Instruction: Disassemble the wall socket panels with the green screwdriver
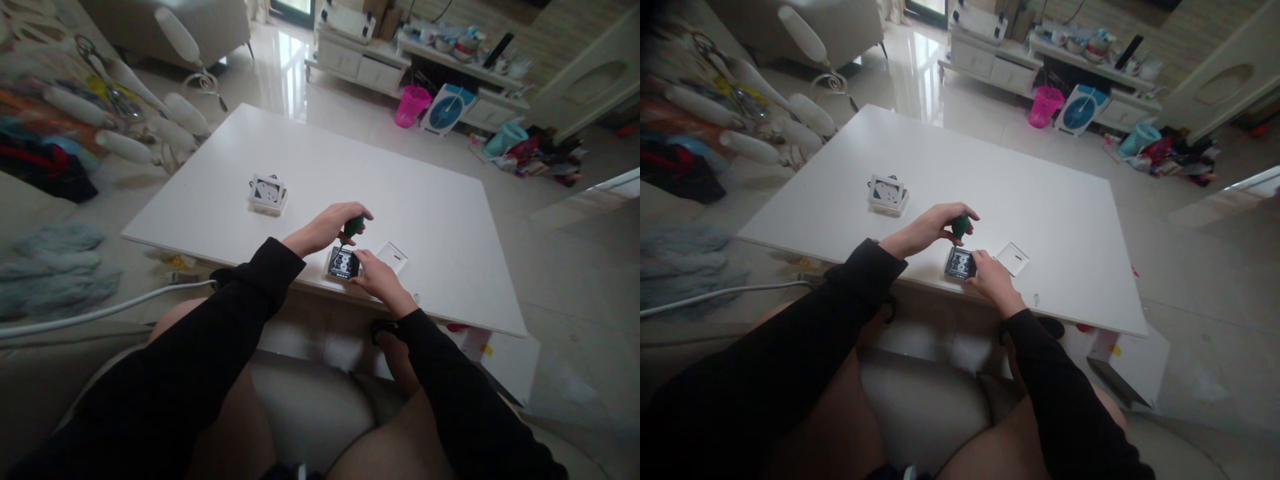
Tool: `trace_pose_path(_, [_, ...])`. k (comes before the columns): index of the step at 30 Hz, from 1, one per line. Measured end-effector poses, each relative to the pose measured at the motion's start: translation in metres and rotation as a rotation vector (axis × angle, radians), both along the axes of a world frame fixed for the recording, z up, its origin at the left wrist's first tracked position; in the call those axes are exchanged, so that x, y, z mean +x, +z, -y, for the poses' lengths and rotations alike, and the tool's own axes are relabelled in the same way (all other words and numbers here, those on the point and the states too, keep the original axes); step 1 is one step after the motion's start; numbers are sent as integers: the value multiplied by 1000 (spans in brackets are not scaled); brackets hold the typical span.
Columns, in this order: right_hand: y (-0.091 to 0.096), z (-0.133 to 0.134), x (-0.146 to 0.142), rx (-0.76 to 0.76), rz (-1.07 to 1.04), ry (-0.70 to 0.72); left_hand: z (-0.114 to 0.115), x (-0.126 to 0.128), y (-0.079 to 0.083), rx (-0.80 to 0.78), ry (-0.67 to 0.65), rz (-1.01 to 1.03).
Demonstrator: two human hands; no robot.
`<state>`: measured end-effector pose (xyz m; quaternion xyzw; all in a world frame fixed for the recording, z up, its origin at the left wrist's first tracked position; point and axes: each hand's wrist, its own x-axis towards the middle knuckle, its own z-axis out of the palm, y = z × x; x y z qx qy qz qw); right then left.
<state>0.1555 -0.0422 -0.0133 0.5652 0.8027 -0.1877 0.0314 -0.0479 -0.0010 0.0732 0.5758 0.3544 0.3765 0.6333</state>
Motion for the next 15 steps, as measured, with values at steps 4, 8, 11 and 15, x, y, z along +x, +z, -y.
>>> trace_pose_path(4, [1, 1, 0, 13, -12, 4, 0, -1, 4, -13, 11, -31])
trace_pose_path(8, [1, 0, 0, 12, -19, 9, 0, -1, 2, 29, 42, -128])
trace_pose_path(11, [0, 0, 0, 7, -15, 8, 0, 0, -1, 68, 90, -131])
trace_pose_path(15, [-1, 0, 0, 7, -2, 2, 2, 1, -3, 96, 121, -125])
